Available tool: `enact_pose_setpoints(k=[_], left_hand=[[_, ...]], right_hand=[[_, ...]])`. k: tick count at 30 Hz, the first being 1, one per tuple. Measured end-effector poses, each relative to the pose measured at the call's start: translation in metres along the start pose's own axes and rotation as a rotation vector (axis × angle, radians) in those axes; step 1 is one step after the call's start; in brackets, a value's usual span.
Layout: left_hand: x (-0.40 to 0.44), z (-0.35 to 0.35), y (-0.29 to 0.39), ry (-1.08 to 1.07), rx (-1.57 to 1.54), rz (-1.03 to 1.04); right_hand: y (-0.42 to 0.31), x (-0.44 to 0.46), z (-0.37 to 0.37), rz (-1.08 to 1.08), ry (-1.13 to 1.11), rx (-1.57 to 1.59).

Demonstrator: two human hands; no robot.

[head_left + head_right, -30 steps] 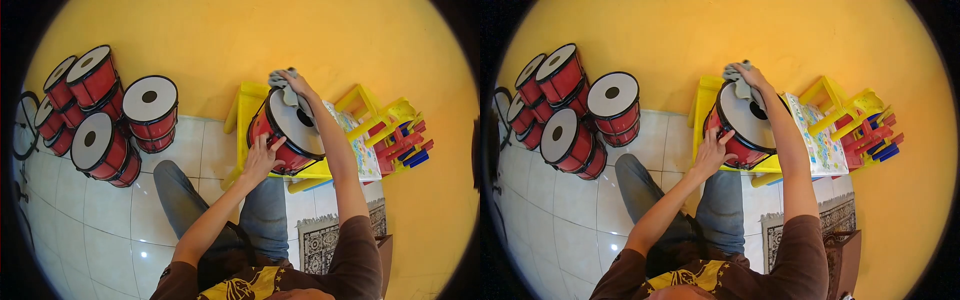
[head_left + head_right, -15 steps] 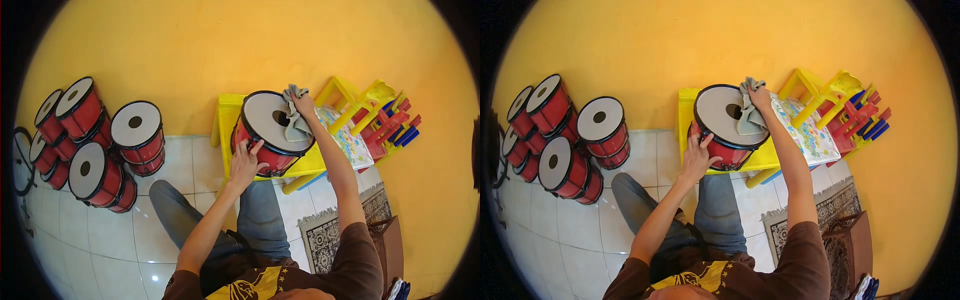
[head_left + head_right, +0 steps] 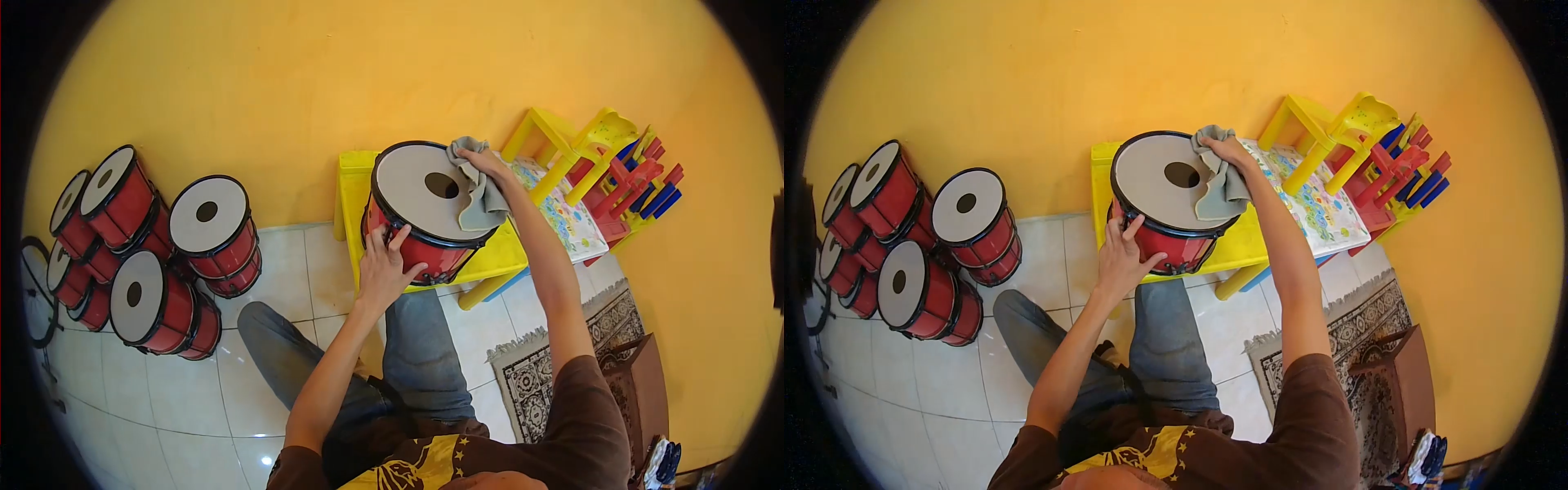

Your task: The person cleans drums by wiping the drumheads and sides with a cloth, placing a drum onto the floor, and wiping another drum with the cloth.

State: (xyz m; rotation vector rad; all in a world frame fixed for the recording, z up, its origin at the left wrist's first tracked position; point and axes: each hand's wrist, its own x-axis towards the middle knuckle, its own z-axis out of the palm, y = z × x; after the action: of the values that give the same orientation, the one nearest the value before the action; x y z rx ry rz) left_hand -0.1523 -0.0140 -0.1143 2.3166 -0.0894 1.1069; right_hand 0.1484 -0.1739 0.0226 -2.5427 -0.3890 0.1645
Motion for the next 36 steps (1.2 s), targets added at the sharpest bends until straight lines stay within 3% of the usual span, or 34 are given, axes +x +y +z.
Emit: enact_pose_setpoints(k=[4,5,9,16,21,24,25,32,33,34,36], left_hand=[[-0.002,0.0,0.002,0.015,0.016,0.004],[-0.002,-0.001,0.003,0.018,0.018,-0.003],[-0.004,-0.003,0.004,0.013,0.0,-0.008],[-0.001,-0.002,-0.003,-0.047,-0.012,0.038],[-0.002,-0.004,0.001,-0.052,0.035,0.016],[-0.002,-0.003,0.001,-0.025,0.048,0.04],[-0.002,-0.002,0.001,-0.025,0.054,0.037],[-0.003,-0.003,0.005,-0.017,0.111,0.063],[-0.001,-0.003,0.004,-0.016,0.112,0.068],[0.002,-0.002,0.004,-0.001,0.108,0.093],[0.001,-0.003,0.004,0.018,0.108,0.135]], right_hand=[[0.024,-0.014,0.001,-0.194,0.044,0.149],[0.027,-0.018,-0.003,-0.092,0.089,-0.006],[0.051,-0.023,-0.011,-0.143,0.043,-0.289],[0.048,-0.027,-0.009,-0.093,0.109,-0.216],[0.066,-0.04,0.007,-0.256,0.319,0.262],[0.067,-0.073,0.008,-0.08,0.254,0.653],[0.077,-0.069,0.017,-0.004,0.336,0.708],[0.069,-0.098,0.02,0.01,0.389,0.85],[0.062,-0.112,0.029,-0.026,0.589,0.826],[0.063,-0.12,0.037,-0.028,0.549,0.998],[0.053,-0.154,0.045,0.026,0.762,1.279]])
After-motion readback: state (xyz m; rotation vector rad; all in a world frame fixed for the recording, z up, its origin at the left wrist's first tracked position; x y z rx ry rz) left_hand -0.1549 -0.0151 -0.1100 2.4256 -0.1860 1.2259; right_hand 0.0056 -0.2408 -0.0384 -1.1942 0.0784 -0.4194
